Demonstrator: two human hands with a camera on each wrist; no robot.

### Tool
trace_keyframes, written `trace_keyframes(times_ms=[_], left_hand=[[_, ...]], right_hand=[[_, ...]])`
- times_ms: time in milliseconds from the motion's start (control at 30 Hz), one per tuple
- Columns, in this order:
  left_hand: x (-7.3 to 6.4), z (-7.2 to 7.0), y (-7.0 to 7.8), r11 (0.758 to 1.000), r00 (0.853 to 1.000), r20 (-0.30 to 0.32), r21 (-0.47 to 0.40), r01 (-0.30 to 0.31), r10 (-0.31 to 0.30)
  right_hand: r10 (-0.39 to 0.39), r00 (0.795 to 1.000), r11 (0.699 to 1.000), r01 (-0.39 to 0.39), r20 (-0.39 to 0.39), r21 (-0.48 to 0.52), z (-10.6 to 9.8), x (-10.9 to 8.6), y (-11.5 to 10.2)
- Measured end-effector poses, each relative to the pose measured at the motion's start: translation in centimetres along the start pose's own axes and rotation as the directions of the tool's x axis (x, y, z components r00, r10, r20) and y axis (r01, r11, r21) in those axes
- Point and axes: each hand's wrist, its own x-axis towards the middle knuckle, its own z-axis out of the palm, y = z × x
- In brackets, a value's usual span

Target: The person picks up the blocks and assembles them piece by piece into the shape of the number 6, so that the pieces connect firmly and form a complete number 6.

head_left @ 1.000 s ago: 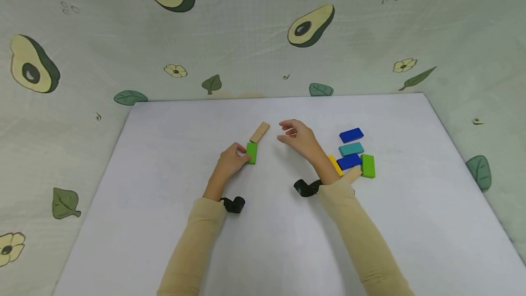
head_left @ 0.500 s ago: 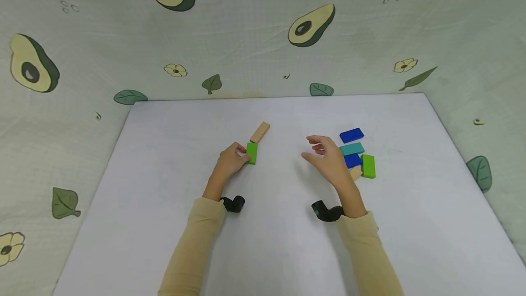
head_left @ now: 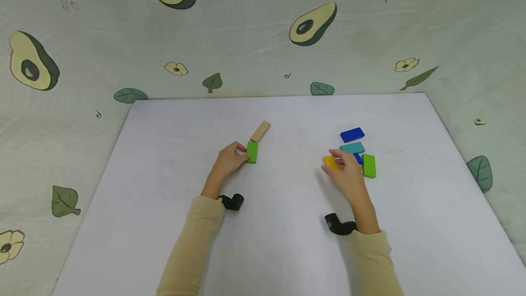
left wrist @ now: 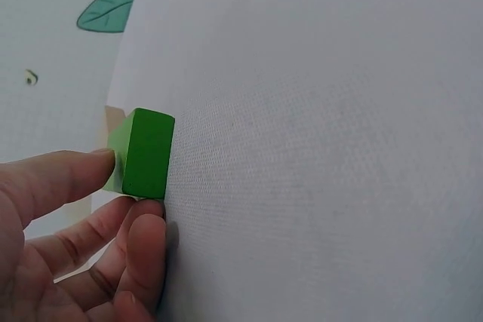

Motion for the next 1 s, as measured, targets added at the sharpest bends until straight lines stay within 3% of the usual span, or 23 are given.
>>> trace_keyframes(times_ms=[400, 1000], left_hand=[[0.1, 0.1, 0.0, 1.0, 1.0, -0.022, -0.006, -0.016, 0.016], [0.2, -0.1, 0.2, 1.0, 1.0, -0.01, 0.006, 0.008, -0.008]], right_hand=[[0.028, 0.998, 0.999, -0.031, -0.059, -0.042, -0.2, -0.5, 1.7], [0.033, 0.999, 0.982, -0.031, 0.007, -0.185, 0.1, 0.4, 2.6]])
